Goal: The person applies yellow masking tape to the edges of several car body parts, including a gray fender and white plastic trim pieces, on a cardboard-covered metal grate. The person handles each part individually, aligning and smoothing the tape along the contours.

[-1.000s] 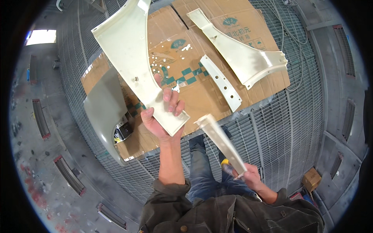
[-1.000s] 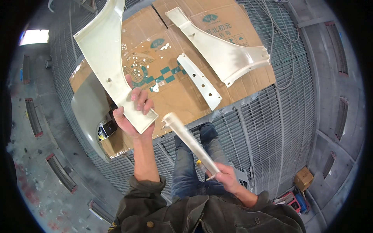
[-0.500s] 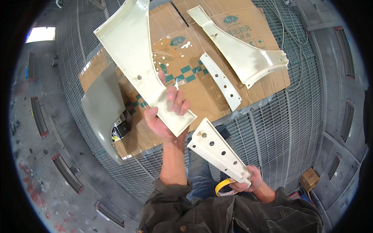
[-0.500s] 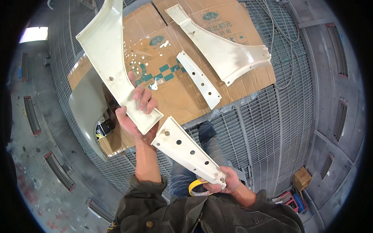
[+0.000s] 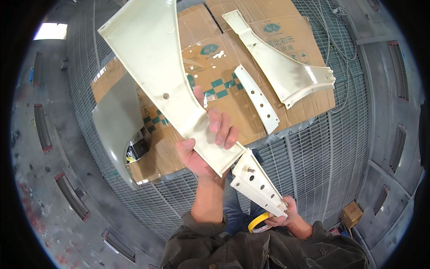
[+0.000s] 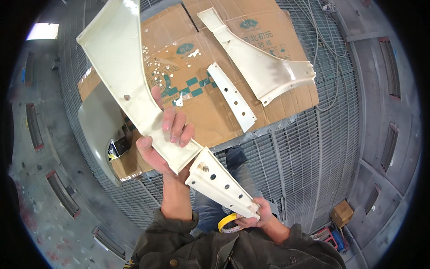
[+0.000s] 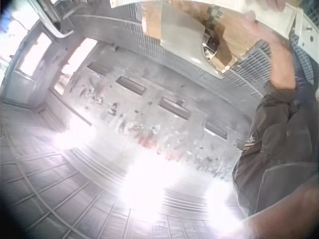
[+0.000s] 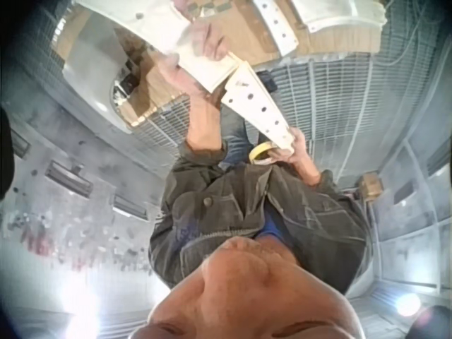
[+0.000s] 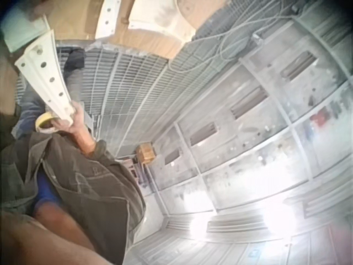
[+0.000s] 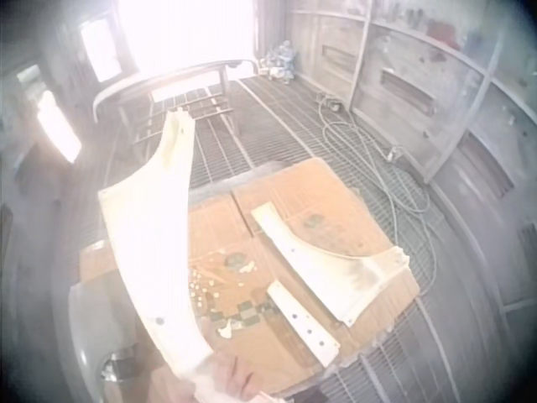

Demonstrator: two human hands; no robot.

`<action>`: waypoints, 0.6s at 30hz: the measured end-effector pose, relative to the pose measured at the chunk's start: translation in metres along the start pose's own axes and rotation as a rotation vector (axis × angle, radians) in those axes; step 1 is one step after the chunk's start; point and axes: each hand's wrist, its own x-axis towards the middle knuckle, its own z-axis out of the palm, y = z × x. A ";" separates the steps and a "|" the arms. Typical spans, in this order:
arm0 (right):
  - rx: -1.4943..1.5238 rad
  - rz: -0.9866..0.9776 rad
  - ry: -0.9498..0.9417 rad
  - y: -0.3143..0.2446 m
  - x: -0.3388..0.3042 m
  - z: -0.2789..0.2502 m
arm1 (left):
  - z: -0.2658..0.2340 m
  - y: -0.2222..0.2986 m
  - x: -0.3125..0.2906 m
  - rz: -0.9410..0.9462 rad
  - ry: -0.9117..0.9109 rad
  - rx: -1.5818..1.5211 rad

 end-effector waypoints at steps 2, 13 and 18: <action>-0.017 -0.004 -0.007 0.000 -0.001 -0.001 | 0.002 0.001 -0.001 0.021 -0.015 0.014; -0.046 -0.001 0.055 -0.001 0.002 0.003 | 0.004 0.005 -0.002 0.026 -0.079 0.208; -0.131 0.031 0.205 -0.011 -0.003 0.003 | -0.019 0.021 0.003 0.017 0.010 0.414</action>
